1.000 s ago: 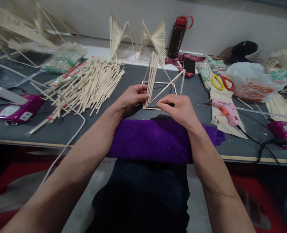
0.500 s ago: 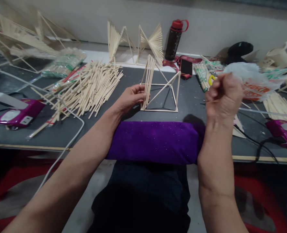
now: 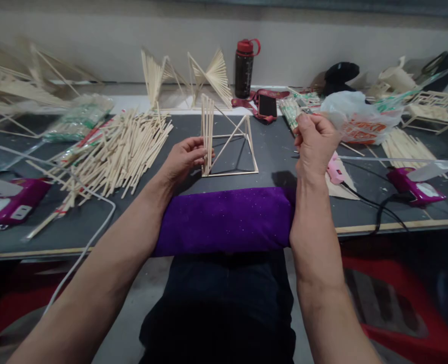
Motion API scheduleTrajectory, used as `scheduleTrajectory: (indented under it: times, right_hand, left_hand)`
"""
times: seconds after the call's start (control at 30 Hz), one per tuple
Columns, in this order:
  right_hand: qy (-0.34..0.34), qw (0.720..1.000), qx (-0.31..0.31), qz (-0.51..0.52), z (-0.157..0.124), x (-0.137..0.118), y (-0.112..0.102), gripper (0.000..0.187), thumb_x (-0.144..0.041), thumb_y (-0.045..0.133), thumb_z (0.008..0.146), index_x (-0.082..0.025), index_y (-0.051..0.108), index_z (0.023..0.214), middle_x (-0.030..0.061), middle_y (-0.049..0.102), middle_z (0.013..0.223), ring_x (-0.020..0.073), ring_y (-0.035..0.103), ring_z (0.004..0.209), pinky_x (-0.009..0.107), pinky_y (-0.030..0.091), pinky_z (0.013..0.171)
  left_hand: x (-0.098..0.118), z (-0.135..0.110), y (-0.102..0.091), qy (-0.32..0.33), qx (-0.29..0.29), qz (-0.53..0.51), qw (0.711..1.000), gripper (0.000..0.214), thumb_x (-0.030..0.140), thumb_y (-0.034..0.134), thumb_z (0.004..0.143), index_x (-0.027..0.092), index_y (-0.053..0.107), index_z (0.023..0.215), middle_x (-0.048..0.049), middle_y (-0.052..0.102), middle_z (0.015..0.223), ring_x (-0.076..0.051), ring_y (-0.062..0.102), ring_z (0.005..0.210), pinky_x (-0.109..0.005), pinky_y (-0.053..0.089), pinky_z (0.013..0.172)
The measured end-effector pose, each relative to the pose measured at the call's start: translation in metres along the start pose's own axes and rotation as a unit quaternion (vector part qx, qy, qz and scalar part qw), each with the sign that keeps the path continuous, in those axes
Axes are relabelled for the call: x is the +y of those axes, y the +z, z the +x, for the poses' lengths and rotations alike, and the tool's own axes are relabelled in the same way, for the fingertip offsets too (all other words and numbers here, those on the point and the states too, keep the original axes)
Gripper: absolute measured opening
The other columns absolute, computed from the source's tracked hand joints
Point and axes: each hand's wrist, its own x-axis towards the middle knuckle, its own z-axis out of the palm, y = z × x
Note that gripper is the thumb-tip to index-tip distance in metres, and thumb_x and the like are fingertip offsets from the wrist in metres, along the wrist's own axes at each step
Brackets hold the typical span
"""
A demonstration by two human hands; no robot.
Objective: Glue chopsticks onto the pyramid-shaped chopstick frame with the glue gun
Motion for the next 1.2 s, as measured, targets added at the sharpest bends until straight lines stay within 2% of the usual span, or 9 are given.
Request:
scheduleTrajectory:
  times: [0.23,0.37,0.5,0.6,0.7,0.83,0.93,1.03,1.2]
  right_hand:
    - [-0.034,0.997,-0.006,-0.065,0.001,0.005,-0.002,0.018,-0.038,0.055,0.084,-0.023,0.062,0.078,0.0010,0.059,0.068,0.0113,0.045,0.049,0.025,0.034,0.046]
    - [-0.045,0.993,-0.078,-0.073,0.002,0.016,-0.001,0.017,-0.030,0.058,0.083,-0.017,0.069,0.079,-0.0001,0.061,0.066,0.0082,0.047,0.047,0.022,0.036,0.048]
    - [-0.024,0.978,-0.150,-0.145,0.016,0.027,0.013,0.017,-0.022,0.056,0.080,-0.015,0.071,0.081,0.0005,0.064,0.069,0.0080,0.052,0.050,0.020,0.039,0.050]
    - [-0.003,0.953,-0.232,-0.197,0.031,0.037,0.034,0.027,-0.016,0.052,0.079,-0.015,0.073,0.096,0.0039,0.070,0.094,0.0086,0.057,0.055,0.020,0.041,0.051]
    - [0.027,0.912,-0.323,-0.252,0.044,0.050,0.057,0.042,-0.011,0.051,0.080,-0.017,0.069,0.116,0.0075,0.067,0.118,0.0082,0.057,0.053,0.022,0.040,0.048]
    - [0.073,0.863,-0.405,-0.294,0.047,0.060,0.070,0.043,-0.016,0.054,0.087,-0.017,0.061,0.129,0.0083,0.070,0.108,0.0073,0.054,0.048,0.021,0.036,0.045]
    - [0.093,0.840,-0.438,-0.306,0.041,0.053,0.059,0.025,-0.022,0.052,0.093,-0.013,0.066,0.113,0.0032,0.070,0.082,0.0063,0.052,0.047,0.018,0.033,0.045]
    - [0.103,0.818,-0.470,-0.315,0.029,0.033,0.030,0.017,-0.023,0.057,0.090,-0.013,0.069,0.084,-0.0013,0.060,0.060,0.0064,0.048,0.046,0.018,0.031,0.044]
    - [0.064,0.800,-0.521,-0.291,0.010,-0.011,-0.037,0.023,-0.034,0.064,0.085,-0.016,0.078,0.084,-0.0023,0.053,0.054,0.0077,0.043,0.046,0.020,0.031,0.044]
  left_hand:
    - [-0.003,0.002,-0.002,0.013,0.005,0.041,0.999,0.036,0.022,0.070,0.074,0.016,0.066,0.109,-0.0048,0.069,0.091,-0.013,0.064,0.078,-0.025,0.051,0.067]
    - [-0.002,0.003,-0.003,0.018,0.009,0.046,0.999,0.035,0.021,0.071,0.072,0.016,0.067,0.106,-0.0043,0.068,0.090,-0.012,0.061,0.074,-0.023,0.050,0.064]
    - [0.000,0.003,-0.002,0.027,0.004,0.049,0.998,0.029,0.020,0.071,0.072,0.017,0.069,0.100,-0.0031,0.067,0.085,-0.011,0.058,0.070,-0.023,0.047,0.060]
    - [0.000,0.004,0.000,0.030,0.002,0.056,0.998,0.022,0.019,0.071,0.072,0.019,0.069,0.094,-0.0024,0.066,0.080,-0.012,0.057,0.068,-0.024,0.046,0.059]
    - [-0.001,0.004,0.001,0.032,0.002,0.065,0.997,0.019,0.019,0.071,0.072,0.020,0.069,0.091,-0.0024,0.066,0.079,-0.013,0.057,0.067,-0.025,0.046,0.059]
    - [-0.001,0.004,0.001,0.025,-0.001,0.069,0.997,0.018,0.018,0.070,0.072,0.019,0.070,0.091,-0.0024,0.065,0.077,-0.013,0.056,0.065,-0.026,0.045,0.058]
    - [-0.001,0.004,0.002,0.021,0.002,0.074,0.997,0.019,0.019,0.069,0.073,0.018,0.069,0.092,-0.0028,0.066,0.079,-0.013,0.057,0.066,-0.026,0.045,0.059]
    - [-0.001,0.004,0.002,0.022,0.000,0.081,0.997,0.018,0.019,0.069,0.073,0.017,0.068,0.091,-0.0025,0.067,0.079,-0.013,0.058,0.067,-0.025,0.046,0.059]
    - [0.000,0.002,0.003,0.025,-0.003,0.074,0.997,0.011,0.018,0.068,0.074,0.017,0.068,0.085,-0.0021,0.063,0.074,-0.012,0.054,0.062,-0.025,0.043,0.057]
